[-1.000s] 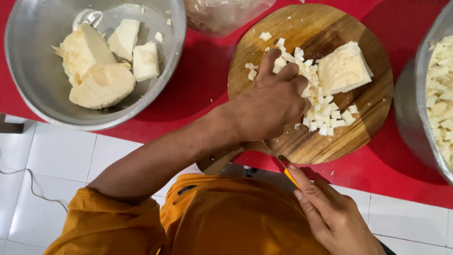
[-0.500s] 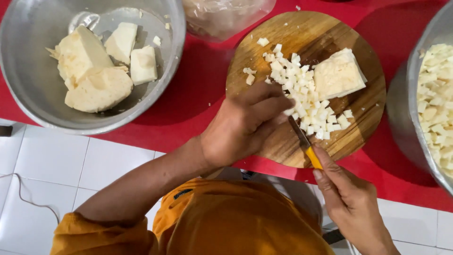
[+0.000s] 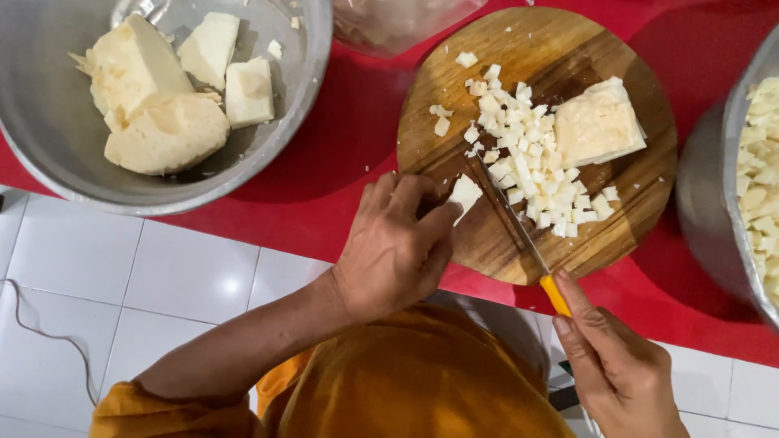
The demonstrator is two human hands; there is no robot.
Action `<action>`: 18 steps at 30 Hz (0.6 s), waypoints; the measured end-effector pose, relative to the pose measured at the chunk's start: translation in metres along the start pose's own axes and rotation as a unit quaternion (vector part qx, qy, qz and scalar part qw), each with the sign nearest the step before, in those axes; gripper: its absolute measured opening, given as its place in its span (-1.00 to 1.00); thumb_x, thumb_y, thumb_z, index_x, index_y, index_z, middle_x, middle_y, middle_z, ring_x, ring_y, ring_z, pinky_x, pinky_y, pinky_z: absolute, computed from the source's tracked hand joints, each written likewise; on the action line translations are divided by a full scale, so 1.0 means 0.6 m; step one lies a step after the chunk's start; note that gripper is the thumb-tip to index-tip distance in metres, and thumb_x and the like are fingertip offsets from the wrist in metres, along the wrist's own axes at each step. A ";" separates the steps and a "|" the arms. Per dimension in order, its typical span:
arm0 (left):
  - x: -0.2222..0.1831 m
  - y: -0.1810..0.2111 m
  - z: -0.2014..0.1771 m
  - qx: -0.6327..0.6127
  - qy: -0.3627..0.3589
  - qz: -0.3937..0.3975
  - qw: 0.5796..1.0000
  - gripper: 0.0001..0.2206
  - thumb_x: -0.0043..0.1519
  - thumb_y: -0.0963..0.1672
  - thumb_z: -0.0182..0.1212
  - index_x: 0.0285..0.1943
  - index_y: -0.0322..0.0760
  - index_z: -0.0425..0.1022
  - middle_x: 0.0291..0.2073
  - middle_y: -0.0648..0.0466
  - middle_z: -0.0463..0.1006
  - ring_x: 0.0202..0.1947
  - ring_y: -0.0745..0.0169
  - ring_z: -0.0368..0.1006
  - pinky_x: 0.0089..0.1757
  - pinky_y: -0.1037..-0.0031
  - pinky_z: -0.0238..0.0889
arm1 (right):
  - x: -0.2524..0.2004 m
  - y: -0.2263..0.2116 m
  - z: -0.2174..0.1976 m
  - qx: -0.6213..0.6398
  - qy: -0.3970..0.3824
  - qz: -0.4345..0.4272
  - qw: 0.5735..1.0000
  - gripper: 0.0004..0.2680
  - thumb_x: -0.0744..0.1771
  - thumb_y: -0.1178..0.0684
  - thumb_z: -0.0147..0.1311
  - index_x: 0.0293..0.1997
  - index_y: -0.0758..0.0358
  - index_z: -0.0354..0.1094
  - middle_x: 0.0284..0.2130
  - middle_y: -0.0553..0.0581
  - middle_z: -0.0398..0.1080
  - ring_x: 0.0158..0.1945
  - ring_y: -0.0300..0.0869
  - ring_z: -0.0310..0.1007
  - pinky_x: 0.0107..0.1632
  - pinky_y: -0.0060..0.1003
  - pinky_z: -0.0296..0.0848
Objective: Dicing large blocks of food into small cubes on a wooden board and transferring them to a metal bowl.
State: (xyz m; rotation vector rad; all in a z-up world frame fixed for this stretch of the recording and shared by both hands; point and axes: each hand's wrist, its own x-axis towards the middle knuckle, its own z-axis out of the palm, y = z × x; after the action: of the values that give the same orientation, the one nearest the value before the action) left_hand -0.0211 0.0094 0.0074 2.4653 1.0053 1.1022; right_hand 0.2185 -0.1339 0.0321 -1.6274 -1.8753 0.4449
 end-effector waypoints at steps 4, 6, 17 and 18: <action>0.000 0.005 0.001 0.037 -0.030 0.001 0.999 -0.81 0.22 -0.22 0.14 0.01 -0.31 0.44 -0.08 -0.17 0.40 -0.18 -0.22 0.27 -0.31 -0.01 0.17 | -0.011 0.009 -0.003 -0.013 -0.006 0.044 0.999 -0.61 0.35 0.18 0.08 0.38 0.25 0.28 -0.32 -0.04 0.49 -0.54 -0.31 -0.03 -0.38 -0.59 0.14; 0.005 -0.003 -0.003 -0.013 -0.060 -0.004 0.998 -0.81 0.17 -0.25 0.05 -0.06 -0.24 0.43 -0.06 0.00 0.44 -0.16 -0.13 0.21 -0.29 0.04 0.12 | -0.008 0.005 -0.004 -0.007 0.000 0.027 1.000 -0.62 0.34 0.22 0.07 0.36 0.34 0.27 -0.14 0.04 0.56 -0.54 -0.31 0.04 -0.43 -0.43 0.25; 0.042 -0.042 0.018 0.032 -0.090 0.013 0.995 -0.93 0.14 -0.21 0.13 -0.25 -0.18 0.47 -0.29 0.03 0.45 -0.33 -0.18 0.33 -0.42 0.00 0.18 | -0.021 0.002 -0.011 -0.011 0.009 0.059 0.998 -0.61 0.34 0.19 0.08 0.38 0.25 0.29 -0.57 -0.03 0.17 -0.56 -0.31 -0.09 -0.44 -0.49 0.11; 0.045 -0.043 0.019 0.044 -0.092 0.026 0.994 -0.86 0.04 -0.27 0.13 -0.28 -0.19 0.44 -0.33 -0.01 0.43 -0.36 -0.17 0.33 -0.44 0.03 0.20 | -0.021 0.002 -0.013 0.002 0.007 0.066 0.998 -0.61 0.34 0.19 0.08 0.38 0.25 0.29 -0.56 -0.04 0.20 -0.56 -0.32 -0.08 -0.40 -0.58 0.13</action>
State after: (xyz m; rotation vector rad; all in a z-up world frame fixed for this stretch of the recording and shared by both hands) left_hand -0.0124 0.0471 0.0020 2.6199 0.9571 0.8424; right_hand 0.2248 -0.1468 0.0343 -1.7547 -1.7622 0.4899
